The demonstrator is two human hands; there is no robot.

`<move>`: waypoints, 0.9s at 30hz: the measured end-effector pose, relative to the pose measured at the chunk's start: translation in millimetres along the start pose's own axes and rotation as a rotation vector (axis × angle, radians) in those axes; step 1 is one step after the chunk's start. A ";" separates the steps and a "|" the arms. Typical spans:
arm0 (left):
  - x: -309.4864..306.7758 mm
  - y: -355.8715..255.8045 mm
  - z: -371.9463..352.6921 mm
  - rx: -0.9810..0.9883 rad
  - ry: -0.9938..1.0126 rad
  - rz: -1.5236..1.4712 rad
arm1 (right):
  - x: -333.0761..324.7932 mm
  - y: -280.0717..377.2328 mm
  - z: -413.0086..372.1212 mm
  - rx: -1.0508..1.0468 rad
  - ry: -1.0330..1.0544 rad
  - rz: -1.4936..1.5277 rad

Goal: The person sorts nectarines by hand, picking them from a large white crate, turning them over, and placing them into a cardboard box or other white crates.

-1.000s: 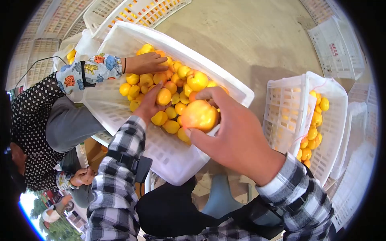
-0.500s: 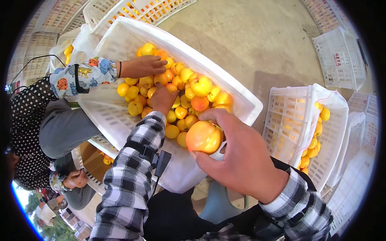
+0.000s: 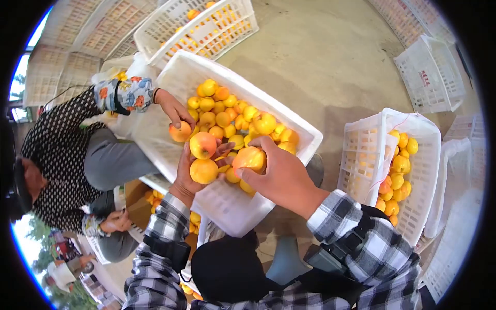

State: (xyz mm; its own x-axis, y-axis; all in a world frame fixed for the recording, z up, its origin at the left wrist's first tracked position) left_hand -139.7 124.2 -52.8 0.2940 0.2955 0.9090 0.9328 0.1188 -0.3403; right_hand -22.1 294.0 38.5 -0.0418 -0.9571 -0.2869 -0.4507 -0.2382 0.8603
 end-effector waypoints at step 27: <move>117.0 94.3 -119.2 0.733 -0.381 -0.138 | 46.0 72.7 -52.3 -0.727 0.288 -0.082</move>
State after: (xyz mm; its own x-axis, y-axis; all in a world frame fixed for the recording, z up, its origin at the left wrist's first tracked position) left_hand 7.5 57.0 50.1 -0.0265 0.5172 0.8555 0.5448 0.7250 -0.4214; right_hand -10.3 223.9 109.9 0.2441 -0.9133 -0.3260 0.2583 -0.2628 0.9296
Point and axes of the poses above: each hand's wrist, its own z-axis towards the middle knuckle, its own x-axis out of the palm, y = z × x, the point moved 5 cm from there along z, towards the middle knuckle, and after that the axes turned 6 degrees about y, right-handed, at the moved point
